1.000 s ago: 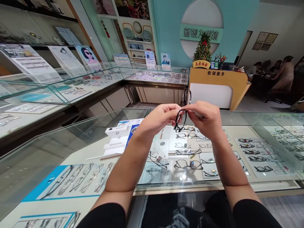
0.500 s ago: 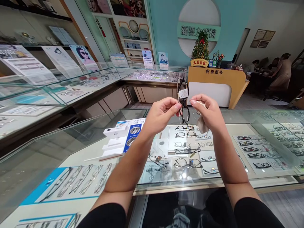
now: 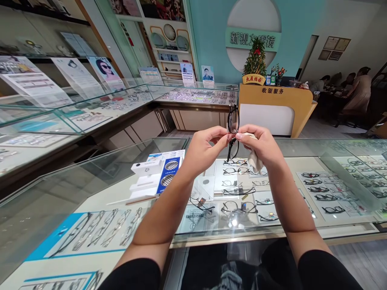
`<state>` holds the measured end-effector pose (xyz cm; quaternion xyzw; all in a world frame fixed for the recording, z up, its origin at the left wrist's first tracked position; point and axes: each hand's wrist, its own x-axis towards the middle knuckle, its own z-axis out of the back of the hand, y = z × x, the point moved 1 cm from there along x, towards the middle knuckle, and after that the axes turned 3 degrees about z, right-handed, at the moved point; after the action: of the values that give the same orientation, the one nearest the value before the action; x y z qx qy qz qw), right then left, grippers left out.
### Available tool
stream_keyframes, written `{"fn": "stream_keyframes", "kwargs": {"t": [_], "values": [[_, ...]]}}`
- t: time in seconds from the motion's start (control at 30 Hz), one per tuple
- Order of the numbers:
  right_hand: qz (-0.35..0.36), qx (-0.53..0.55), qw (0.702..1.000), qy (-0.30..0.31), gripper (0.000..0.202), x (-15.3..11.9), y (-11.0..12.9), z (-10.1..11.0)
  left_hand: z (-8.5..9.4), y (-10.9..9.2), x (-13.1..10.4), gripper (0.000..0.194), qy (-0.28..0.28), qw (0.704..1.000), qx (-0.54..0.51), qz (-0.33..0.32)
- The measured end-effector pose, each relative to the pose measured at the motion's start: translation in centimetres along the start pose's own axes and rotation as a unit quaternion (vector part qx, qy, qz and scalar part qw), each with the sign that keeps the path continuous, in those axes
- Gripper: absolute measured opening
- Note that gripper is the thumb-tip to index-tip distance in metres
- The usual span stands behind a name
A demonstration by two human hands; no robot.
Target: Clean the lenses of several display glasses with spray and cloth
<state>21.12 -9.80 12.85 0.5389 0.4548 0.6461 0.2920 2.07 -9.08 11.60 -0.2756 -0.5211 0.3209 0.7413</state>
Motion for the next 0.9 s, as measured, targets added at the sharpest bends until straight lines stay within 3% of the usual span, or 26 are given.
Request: {"fn": "stream_keyframes", "kwargs": {"t": [0.2,0.33,0.5,0.6,0.7,0.83,0.9], "values": [[0.008,-0.017,1.0,0.0,0.035,-0.1,-0.1,0.3,0.3,0.0,0.1,0.031,-0.016,0.999,0.039,-0.01],[-0.004,-0.034,0.999,0.015,0.034,-0.2,0.3,0.9,0.9,0.3,0.3,0.026,-0.068,0.992,0.105,-0.028],[-0.029,-0.051,0.996,0.063,0.028,-0.5,1.2,1.5,2.3,1.7,0.9,0.016,-0.179,0.948,0.246,-0.088],[-0.045,-0.053,0.995,0.078,0.027,-0.6,1.3,1.5,2.6,2.4,1.0,0.015,-0.206,0.931,0.288,-0.09],[-0.048,-0.02,0.997,0.052,0.031,-0.5,1.1,1.5,2.2,2.4,0.9,0.016,-0.22,0.928,0.288,-0.088],[-0.042,0.04,0.998,0.001,0.039,-0.2,0.8,1.5,1.6,1.5,0.4,0.022,-0.311,0.901,0.276,-0.125],[-0.042,0.052,0.998,-0.011,0.042,-0.1,0.8,1.5,1.2,1.0,0.1,0.015,-0.305,0.902,0.26,-0.161]]}}
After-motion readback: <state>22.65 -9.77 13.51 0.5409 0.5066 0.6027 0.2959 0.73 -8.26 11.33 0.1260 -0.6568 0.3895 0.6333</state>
